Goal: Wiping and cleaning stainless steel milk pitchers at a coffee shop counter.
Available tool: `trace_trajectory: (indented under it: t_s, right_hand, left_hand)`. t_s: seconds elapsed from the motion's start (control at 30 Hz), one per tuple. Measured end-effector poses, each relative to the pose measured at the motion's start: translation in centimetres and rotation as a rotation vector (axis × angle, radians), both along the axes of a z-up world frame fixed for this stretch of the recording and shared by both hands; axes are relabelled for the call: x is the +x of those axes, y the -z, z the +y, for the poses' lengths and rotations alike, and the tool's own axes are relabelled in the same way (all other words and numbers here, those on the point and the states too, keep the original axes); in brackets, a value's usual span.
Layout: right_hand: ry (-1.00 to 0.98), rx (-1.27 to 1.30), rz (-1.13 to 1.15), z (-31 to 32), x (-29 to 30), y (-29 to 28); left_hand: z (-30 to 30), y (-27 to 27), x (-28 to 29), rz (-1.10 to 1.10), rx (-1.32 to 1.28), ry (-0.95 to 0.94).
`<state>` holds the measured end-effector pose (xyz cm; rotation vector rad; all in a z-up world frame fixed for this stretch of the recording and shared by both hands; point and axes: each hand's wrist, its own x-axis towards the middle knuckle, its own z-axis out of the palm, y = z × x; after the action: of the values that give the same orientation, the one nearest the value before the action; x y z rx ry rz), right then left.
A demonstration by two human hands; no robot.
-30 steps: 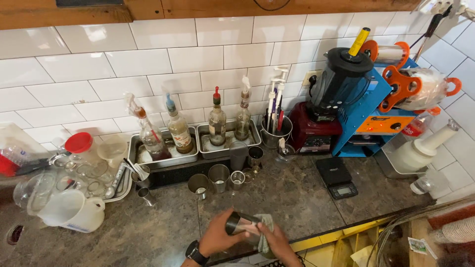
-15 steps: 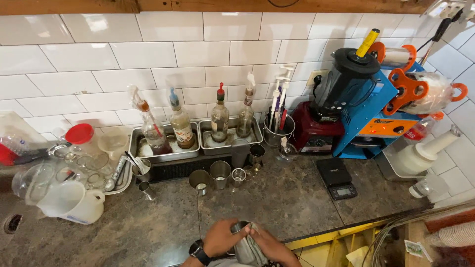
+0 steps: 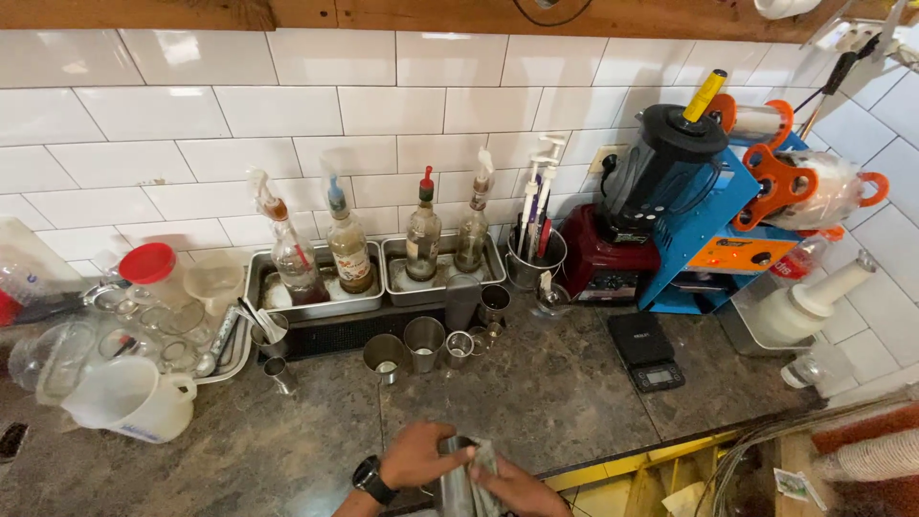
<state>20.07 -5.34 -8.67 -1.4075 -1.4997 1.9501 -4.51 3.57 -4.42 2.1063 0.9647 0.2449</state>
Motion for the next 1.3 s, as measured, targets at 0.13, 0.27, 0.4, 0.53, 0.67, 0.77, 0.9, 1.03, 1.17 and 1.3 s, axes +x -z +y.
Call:
trace_trajectory:
  t_s: [0.13, 0.27, 0.4, 0.53, 0.67, 0.77, 0.9, 1.03, 1.17, 1.3]
  right_hand:
    - [-0.062, -0.022, 0.055, 0.3, -0.3, -2.7]
    - [-0.007, -0.008, -0.106, 0.5, -1.6, -0.2]
    - [0.065, -0.139, -0.265, 0.3, -4.0, -3.3]
    - [0.08, -0.121, 0.031, 0.3, -3.2, -0.4]
    - [0.098, -0.077, 0.382, 0.2, -3.5, -1.7]
    - [0.075, -0.054, 0.205, 0.3, -3.5, 1.3]
    - [0.037, -0.343, -0.31, 1.2, -4.5, 3.2]
    - [0.144, -0.179, -0.112, 0.0, -6.6, 4.2]
    - [0.14, -0.263, -0.122, -0.1, -7.1, 7.4]
    - [0.123, -0.171, 0.039, -0.8, -8.4, 8.1]
  left_hand:
    - [-0.8, -4.0, -1.0, -0.031, -0.041, -0.058]
    - [-0.7, -3.0, -1.1, 0.031, -0.043, -0.017]
    - [-0.4, -3.8, -2.4, -0.048, -0.029, -0.03]
    - [-0.7, -3.2, -3.7, -0.108, -0.02, -0.065]
    - [-0.8, -1.7, -4.8, -0.114, -0.105, -0.086]
    - [-0.9, -2.3, -5.1, -0.1, -0.117, -0.057]
    - [-0.3, -2.6, -5.9, -0.084, -0.135, -0.02]
    - [-0.1, -0.3, -7.4, -0.008, -0.08, -0.002]
    - [-0.1, 0.9, -8.0, -0.064, -0.133, 0.028]
    - [0.1, 2.6, -8.8, -0.088, -0.133, 0.089]
